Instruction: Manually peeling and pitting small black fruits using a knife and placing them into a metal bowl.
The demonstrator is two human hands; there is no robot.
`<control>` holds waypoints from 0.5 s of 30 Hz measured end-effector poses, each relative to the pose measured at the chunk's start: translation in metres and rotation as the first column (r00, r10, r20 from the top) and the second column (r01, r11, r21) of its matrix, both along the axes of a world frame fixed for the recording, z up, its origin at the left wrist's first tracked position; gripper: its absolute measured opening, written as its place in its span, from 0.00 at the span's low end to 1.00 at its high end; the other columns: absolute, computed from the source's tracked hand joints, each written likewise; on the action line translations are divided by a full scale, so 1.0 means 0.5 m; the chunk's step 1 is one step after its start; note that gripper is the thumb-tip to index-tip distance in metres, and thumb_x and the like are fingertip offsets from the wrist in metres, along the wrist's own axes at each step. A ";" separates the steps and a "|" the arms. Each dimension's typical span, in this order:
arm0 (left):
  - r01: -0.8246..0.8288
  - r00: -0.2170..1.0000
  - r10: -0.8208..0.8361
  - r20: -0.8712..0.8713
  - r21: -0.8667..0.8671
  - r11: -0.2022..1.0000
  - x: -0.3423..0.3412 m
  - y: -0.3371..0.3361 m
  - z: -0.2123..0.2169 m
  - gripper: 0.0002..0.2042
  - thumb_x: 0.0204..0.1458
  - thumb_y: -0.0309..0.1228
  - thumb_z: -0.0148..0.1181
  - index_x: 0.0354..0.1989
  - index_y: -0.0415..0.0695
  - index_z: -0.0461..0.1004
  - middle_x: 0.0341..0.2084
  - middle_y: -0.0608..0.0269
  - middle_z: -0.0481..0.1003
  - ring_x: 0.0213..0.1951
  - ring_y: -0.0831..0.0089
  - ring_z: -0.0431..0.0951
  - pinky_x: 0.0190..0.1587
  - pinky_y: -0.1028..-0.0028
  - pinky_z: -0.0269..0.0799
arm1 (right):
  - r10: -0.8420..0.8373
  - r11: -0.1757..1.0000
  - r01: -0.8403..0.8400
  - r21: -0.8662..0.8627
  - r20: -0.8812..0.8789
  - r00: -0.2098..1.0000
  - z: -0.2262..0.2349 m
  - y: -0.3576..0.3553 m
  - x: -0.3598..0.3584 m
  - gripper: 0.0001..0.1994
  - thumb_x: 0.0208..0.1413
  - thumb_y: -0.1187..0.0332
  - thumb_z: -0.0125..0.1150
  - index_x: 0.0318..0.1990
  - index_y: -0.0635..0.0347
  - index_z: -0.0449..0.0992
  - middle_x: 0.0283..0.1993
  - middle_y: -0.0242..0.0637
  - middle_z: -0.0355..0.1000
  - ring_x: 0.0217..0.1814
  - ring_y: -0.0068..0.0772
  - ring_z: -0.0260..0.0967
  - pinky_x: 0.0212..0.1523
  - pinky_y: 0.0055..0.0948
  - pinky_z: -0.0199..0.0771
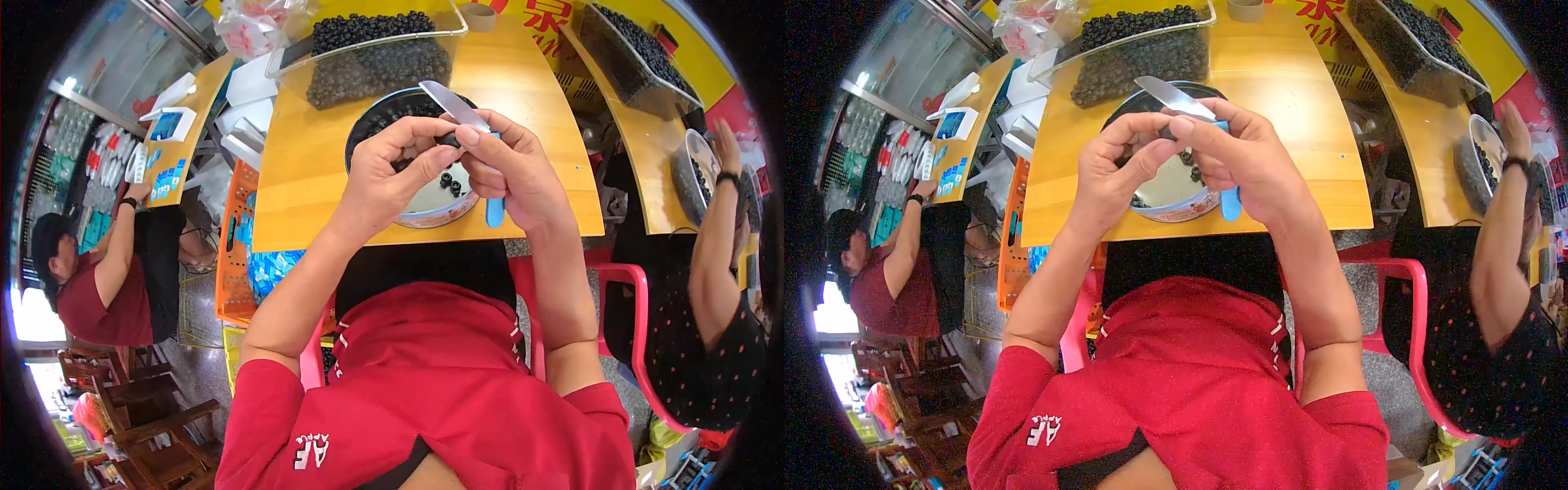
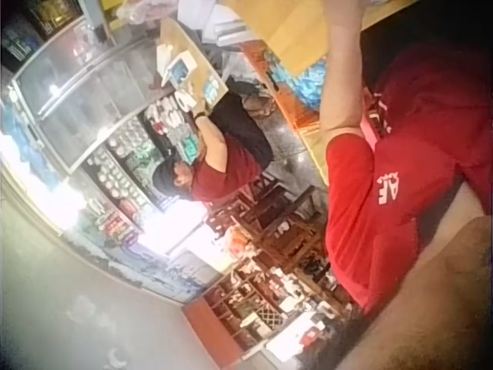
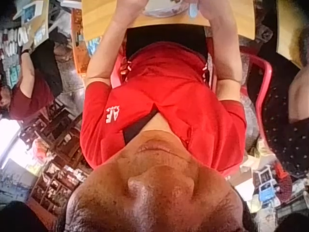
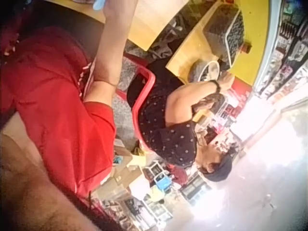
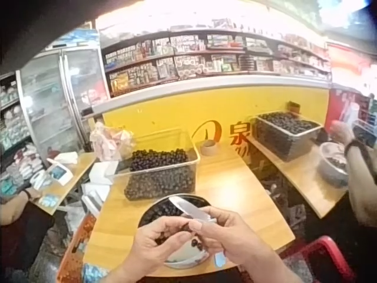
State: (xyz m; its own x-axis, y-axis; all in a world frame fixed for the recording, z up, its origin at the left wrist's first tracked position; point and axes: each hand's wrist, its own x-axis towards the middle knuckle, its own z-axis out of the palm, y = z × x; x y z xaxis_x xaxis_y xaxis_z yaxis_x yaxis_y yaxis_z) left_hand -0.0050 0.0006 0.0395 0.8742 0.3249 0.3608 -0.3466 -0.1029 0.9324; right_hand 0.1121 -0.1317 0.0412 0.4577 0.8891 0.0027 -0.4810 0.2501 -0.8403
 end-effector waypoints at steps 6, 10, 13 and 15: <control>-0.017 0.998 0.010 0.060 0.117 0.993 0.002 0.000 -0.016 0.10 0.58 0.25 0.58 0.47 0.37 0.72 0.33 0.68 0.76 0.33 0.86 0.72 0.35 0.83 0.67 | -0.047 0.998 0.050 -0.032 0.096 0.994 0.000 0.000 -0.004 0.11 0.58 0.69 0.60 0.47 0.62 0.75 0.20 0.17 0.60 0.17 0.06 0.48 0.16 0.11 0.45; 0.003 0.999 -0.003 0.045 0.016 1.000 -0.008 0.002 -0.021 0.10 0.58 0.25 0.58 0.47 0.38 0.72 0.34 0.69 0.76 0.32 0.88 0.71 0.32 0.85 0.64 | -0.014 1.000 0.015 -0.026 0.029 0.999 0.010 -0.002 -0.009 0.12 0.58 0.69 0.60 0.48 0.62 0.75 0.20 0.17 0.59 0.17 0.05 0.48 0.16 0.11 0.45; 0.102 0.995 -0.099 0.027 -0.196 0.975 -0.011 0.003 -0.027 0.11 0.58 0.27 0.58 0.48 0.39 0.72 0.33 0.71 0.76 0.31 0.90 0.69 0.30 0.87 0.62 | -0.022 0.999 0.024 -0.022 0.077 0.997 0.011 -0.003 -0.012 0.13 0.60 0.69 0.57 0.50 0.63 0.74 0.21 0.19 0.62 0.17 0.06 0.49 0.16 0.12 0.45; 0.055 0.998 -0.051 0.025 -0.205 0.977 -0.010 -0.002 -0.022 0.11 0.58 0.30 0.58 0.48 0.40 0.71 0.32 0.72 0.75 0.29 0.91 0.67 0.29 0.88 0.60 | -0.073 0.997 0.075 -0.016 0.126 0.989 0.014 -0.002 -0.018 0.13 0.62 0.68 0.55 0.51 0.64 0.74 0.22 0.21 0.64 0.18 0.06 0.49 0.17 0.12 0.46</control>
State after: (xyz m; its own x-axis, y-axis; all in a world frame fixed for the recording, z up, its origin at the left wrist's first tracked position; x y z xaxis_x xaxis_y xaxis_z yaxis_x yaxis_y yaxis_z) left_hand -0.0099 -0.0005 0.0286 0.8855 0.3474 0.3087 -0.3650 0.1087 0.9246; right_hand 0.1031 -0.1325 0.0484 0.5193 0.8533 0.0461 -0.3528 0.2632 -0.8979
